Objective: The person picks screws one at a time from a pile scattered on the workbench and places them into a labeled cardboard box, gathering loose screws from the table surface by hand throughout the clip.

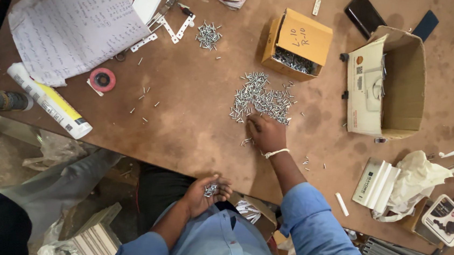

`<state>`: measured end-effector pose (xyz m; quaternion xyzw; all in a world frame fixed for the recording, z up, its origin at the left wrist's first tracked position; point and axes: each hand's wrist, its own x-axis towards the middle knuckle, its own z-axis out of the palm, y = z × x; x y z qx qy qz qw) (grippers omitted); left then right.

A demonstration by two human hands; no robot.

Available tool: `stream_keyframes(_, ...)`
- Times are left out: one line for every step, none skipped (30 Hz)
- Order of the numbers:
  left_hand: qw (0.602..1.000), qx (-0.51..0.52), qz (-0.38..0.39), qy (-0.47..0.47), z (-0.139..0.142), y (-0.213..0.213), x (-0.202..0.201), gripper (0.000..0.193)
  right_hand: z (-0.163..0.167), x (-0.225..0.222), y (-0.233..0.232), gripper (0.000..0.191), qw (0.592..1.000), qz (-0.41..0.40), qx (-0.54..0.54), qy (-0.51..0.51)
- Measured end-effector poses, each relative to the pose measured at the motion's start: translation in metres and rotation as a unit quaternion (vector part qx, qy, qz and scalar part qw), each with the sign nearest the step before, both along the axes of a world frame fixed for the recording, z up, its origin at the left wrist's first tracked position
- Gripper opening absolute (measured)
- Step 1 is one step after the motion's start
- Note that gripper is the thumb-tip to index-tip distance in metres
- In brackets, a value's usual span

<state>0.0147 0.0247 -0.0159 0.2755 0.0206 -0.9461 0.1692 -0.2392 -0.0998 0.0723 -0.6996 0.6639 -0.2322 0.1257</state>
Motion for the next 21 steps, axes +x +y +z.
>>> stream_keyframes(1.0, 0.0, 0.0, 0.002, 0.0, 0.0, 0.0, 0.051, -0.005, -0.003, 0.001, 0.014, 0.999, -0.011, 0.01, -0.034)
stream_keyframes(1.0, 0.001, 0.0, 0.004, 0.0, 0.0, 0.0, 0.051, -0.01, -0.006, 0.003, 0.015, 0.997, -0.024, 0.021, -0.072)
stream_keyframes(1.0, 0.002, 0.001, 0.006, 0.0, 0.0, 0.0, 0.051, -0.017, -0.01, 0.003, 0.015, 0.989, -0.045, 0.04, -0.132)
stream_keyframes(1.0, 0.001, 0.001, 0.007, 0.0, 0.0, 0.0, 0.05, -0.023, -0.013, 0.003, 0.016, 0.964, -0.085, 0.068, -0.242)
stream_keyframes(1.0, -0.001, 0.002, 0.008, 0.0, 0.0, -0.001, 0.05, -0.027, -0.018, 0.002, 0.016, 0.92, -0.128, 0.089, -0.359)
stream_keyframes(1.0, -0.003, 0.004, 0.01, 0.0, 0.0, -0.001, 0.049, -0.028, -0.02, 0.002, 0.017, 0.865, -0.168, 0.105, -0.462)
stream_keyframes(1.0, -0.004, 0.005, 0.007, 0.0, 0.0, -0.001, 0.049, -0.029, -0.021, 0.003, 0.018, 0.843, -0.179, 0.115, -0.493)
stream_keyframes(1.0, -0.004, 0.006, 0.004, 0.001, 0.0, -0.002, 0.05, -0.029, -0.021, 0.003, 0.019, 0.83, -0.185, 0.126, -0.511)
stream_keyframes(1.0, -0.005, 0.005, 0.0, 0.001, 0.0, -0.002, 0.05, -0.029, -0.02, 0.004, 0.019, 0.841, -0.18, 0.131, -0.492)
stream_keyframes(1.0, -0.008, 0.002, 0.0, 0.001, 0.0, -0.002, 0.05, -0.027, -0.016, 0.006, 0.02, 0.894, -0.149, 0.123, -0.404)
stream_keyframes(1.0, -0.011, -0.002, 0.0, 0.002, 0.0, -0.001, 0.05, -0.025, -0.009, 0.008, 0.021, 0.939, -0.117, 0.109, -0.306)
stream_keyframes(1.0, -0.015, -0.005, 0.001, 0.002, -0.001, -0.001, 0.05, -0.022, -0.001, 0.008, 0.022, 0.971, -0.083, 0.084, -0.208)
stream_keyframes(1.0, -0.011, -0.004, 0.002, 0.002, -0.001, -0.001, 0.051, -0.019, 0.005, 0.009, 0.023, 0.986, -0.055, 0.064, -0.145)
stream_keyframes(1.0, -0.007, -0.004, 0.002, 0.003, -0.001, -0.001, 0.051, -0.017, 0.012, 0.009, 0.024, 0.995, -0.029, 0.043, -0.082)
stream_keyframes(1.0, -0.004, -0.003, 0.002, 0.003, -0.001, 0.0, 0.051, -0.014, 0.017, 0.01, 0.023, 1.0, -0.004, 0.015, -0.016)
stream_keyframes(1.0, -0.007, -0.002, 0.0, 0.003, -0.001, 0.001, 0.051, -0.013, 0.021, 0.01, 0.02, 1.0, -0.008, 0.024, -0.014)
stream_keyframes(1.0, -0.01, -0.001, -0.001, 0.003, -0.001, 0.001, 0.051, -0.012, 0.022, 0.01, 0.017, 0.999, -0.011, 0.031, -0.012)
stream_keyframes(1.0, -0.013, 0.0, -0.002, 0.003, 0.0, 0.001, 0.051, -0.011, 0.022, 0.01, 0.014, 0.999, -0.014, 0.04, -0.009)
stream_keyframes(1.0, -0.011, 0.001, 0.0, 0.003, 0.001, 0.001, 0.051, -0.009, 0.02, 0.011, 0.014, 0.995, -0.031, 0.069, -0.058)
stream_keyframes(1.0, -0.01, 0.001, 0.003, 0.002, 0.001, 0.001, 0.051, -0.008, 0.016, 0.011, 0.014, 0.988, -0.049, 0.097, -0.106)
stream_keyframes(1.0, -0.01, 0.003, 0.006, 0.001, 0.0, 0.0, 0.051, -0.006, 0.012, 0.012, 0.013, 0.978, -0.065, 0.124, -0.154)
